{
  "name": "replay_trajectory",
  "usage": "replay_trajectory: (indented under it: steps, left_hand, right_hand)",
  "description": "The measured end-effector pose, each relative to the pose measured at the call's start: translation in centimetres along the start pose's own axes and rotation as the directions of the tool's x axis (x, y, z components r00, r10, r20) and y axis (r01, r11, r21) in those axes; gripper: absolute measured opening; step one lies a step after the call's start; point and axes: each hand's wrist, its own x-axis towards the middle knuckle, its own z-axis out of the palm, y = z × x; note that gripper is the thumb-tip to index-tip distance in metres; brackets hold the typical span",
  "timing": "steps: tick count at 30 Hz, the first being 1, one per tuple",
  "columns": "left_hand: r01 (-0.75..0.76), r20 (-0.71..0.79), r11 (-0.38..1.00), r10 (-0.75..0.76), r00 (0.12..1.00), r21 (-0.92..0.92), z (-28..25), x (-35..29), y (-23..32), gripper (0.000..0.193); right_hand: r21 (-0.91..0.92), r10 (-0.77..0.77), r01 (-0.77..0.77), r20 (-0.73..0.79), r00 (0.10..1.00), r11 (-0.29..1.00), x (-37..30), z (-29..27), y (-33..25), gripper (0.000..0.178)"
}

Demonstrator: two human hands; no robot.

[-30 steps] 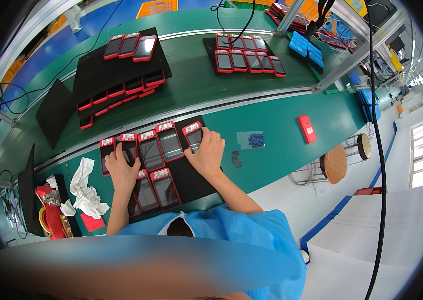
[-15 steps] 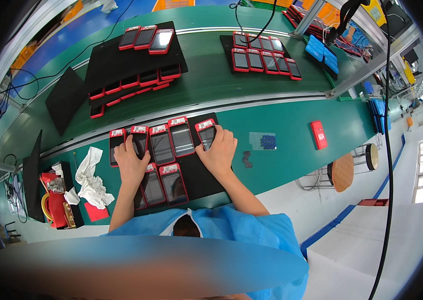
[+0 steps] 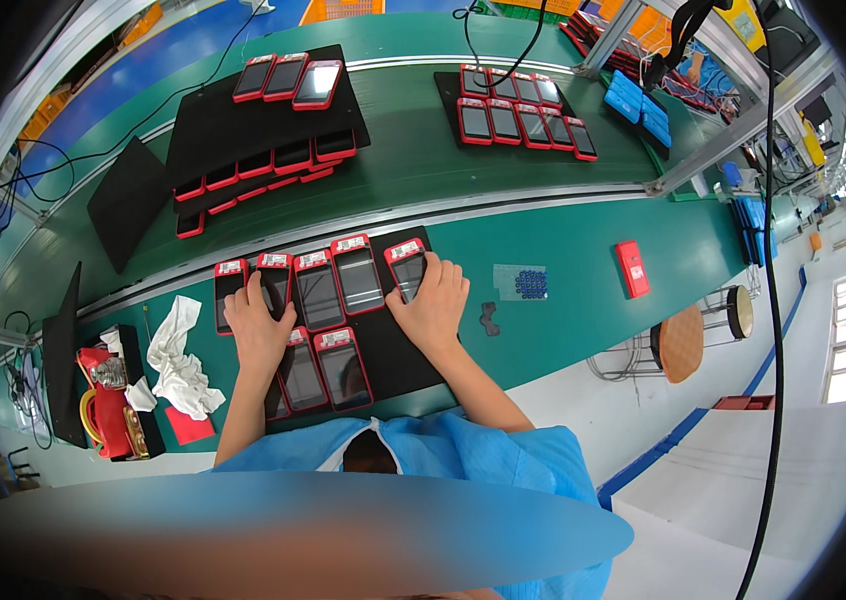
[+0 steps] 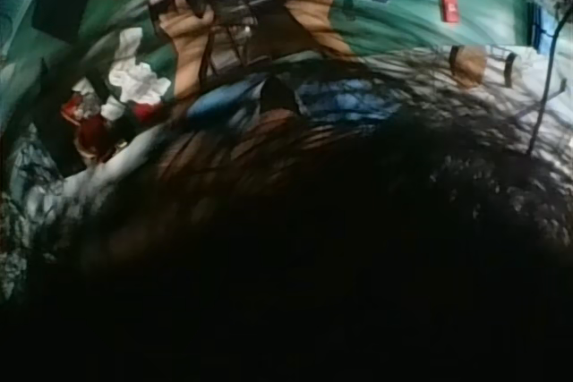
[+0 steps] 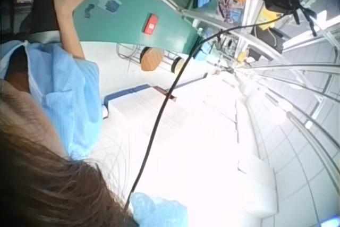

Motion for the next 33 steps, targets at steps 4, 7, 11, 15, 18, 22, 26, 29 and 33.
replay_trajectory:
  steps: [4, 7, 11, 15, 18, 22, 26, 29, 33]
  left_hand:
    - [-0.015, -0.012, 1.0, 0.015, 1.0, 0.002, 0.12, -0.08, -0.22, 0.072]
    - [-0.029, -0.013, 0.999, 0.029, 0.999, 0.02, 0.1, -0.05, -0.31, 0.073]
    - [-0.032, -0.04, 0.998, 0.035, 0.999, 0.063, -0.15, -0.07, -0.17, 0.071]
    - [-0.002, -0.068, 0.992, 0.01, 0.998, 0.123, -0.18, -0.24, -0.73, 0.067]
    - [0.022, -0.041, 0.993, -0.018, 0.999, 0.116, -0.72, 0.02, -0.33, 0.065]
    - [0.075, -0.012, 0.991, -0.074, 0.997, 0.112, -0.53, 0.08, -0.37, 0.067]
    - [0.078, -0.024, 0.989, -0.076, 0.997, 0.126, -0.52, 0.01, -0.42, 0.062]
    - [0.074, -0.03, 0.992, -0.072, 0.997, 0.097, -0.25, -0.02, -0.66, 0.059]
    - [0.065, -0.058, 0.996, -0.061, 0.996, 0.057, 0.17, 0.01, -0.86, 0.056]
  right_hand:
    - [0.028, -0.003, 0.003, -0.008, 1.0, 1.0, 0.1, 0.37, 0.08, 0.068]
    - [0.02, 0.012, -0.012, 0.003, 1.0, 1.0, -0.04, 0.67, 0.31, 0.07]
    - [0.045, 0.006, -0.006, 0.008, 1.0, 0.999, -0.34, 0.49, 0.63, 0.07]
    - [-0.006, 0.016, -0.016, -0.01, 1.0, 1.0, -0.76, 0.42, 0.78, 0.068]
    - [-0.054, 0.016, -0.015, 0.013, 1.0, 0.998, -0.68, 0.52, 0.82, 0.066]
    - [-0.106, 0.088, -0.076, 0.112, 0.99, 0.991, -0.24, 0.02, 0.22, 0.065]
    - [-0.091, 0.002, 0.001, 0.029, 1.0, 0.996, -0.41, 0.52, 0.65, 0.063]
    - [-0.085, 0.01, -0.008, 0.025, 1.0, 0.996, -0.34, 0.61, 0.67, 0.062]
    - [-0.092, -0.006, 0.007, 0.013, 1.0, 0.996, -0.11, 0.79, 0.67, 0.061]
